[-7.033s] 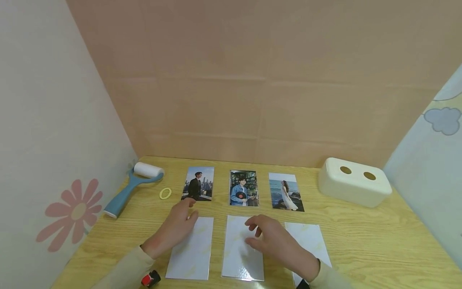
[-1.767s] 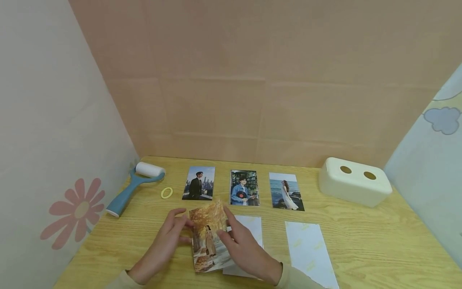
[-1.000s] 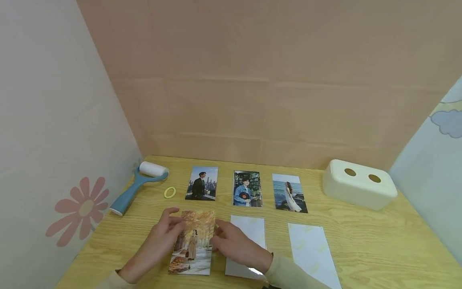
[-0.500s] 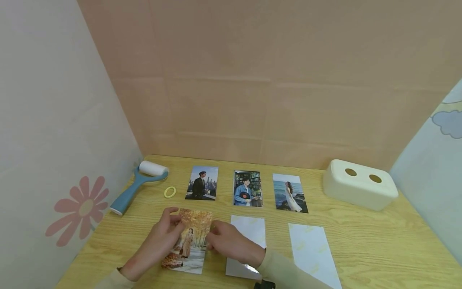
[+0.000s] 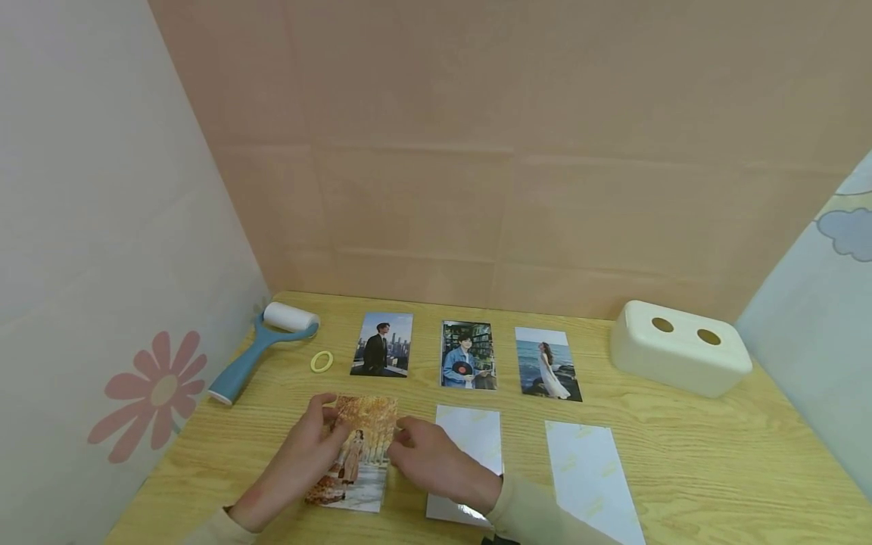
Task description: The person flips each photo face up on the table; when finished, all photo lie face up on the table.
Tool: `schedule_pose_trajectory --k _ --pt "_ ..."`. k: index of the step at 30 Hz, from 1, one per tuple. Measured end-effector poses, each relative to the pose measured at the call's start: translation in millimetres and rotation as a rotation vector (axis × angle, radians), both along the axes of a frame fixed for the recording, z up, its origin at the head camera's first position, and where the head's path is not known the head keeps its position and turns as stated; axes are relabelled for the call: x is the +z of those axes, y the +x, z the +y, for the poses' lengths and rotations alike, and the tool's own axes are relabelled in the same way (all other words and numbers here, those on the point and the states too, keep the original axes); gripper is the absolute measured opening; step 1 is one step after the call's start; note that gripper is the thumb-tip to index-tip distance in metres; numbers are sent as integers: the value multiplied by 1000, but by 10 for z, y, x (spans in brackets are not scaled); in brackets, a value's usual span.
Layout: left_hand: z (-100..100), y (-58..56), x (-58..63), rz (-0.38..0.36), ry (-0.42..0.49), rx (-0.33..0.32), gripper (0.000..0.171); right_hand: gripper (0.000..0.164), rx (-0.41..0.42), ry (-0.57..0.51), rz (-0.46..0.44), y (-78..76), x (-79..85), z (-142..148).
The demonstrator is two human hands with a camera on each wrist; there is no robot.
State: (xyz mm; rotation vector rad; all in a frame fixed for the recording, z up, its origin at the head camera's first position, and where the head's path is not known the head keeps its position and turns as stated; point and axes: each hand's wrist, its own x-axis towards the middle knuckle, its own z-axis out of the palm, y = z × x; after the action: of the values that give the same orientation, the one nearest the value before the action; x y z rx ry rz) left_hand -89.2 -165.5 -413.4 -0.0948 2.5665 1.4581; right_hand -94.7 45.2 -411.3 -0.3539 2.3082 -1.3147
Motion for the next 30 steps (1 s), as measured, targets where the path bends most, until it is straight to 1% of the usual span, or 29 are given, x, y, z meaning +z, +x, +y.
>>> schedule_pose_trajectory --k 3,7,12,15,18,22,26,30 --pt "-8 0 -4 -15 0 -8 60 55 -6 1 4 5 3 0" --pt "-7 -1 -4 -6 -12 -10 60 53 -8 10 26 10 -1 4" --pt "4 6 0 36 -36 -25 56 49 -7 7 49 21 -11 17" --pt "16 19 10 69 -45 -38 53 45 -9 -20 61 30 -11 35" --pt "38 26 23 104 -47 -54 52 39 -2 -93 53 44 18 85" --pt "103 34 69 145 -51 -68 49 32 1 -179 52 52 81 171" --pt "209 42 122 151 -55 -89 44 27 -17 -197 87 57 128 245" --pt "308 28 137 164 -62 -119 39 26 -35 -199 111 64 187 321"
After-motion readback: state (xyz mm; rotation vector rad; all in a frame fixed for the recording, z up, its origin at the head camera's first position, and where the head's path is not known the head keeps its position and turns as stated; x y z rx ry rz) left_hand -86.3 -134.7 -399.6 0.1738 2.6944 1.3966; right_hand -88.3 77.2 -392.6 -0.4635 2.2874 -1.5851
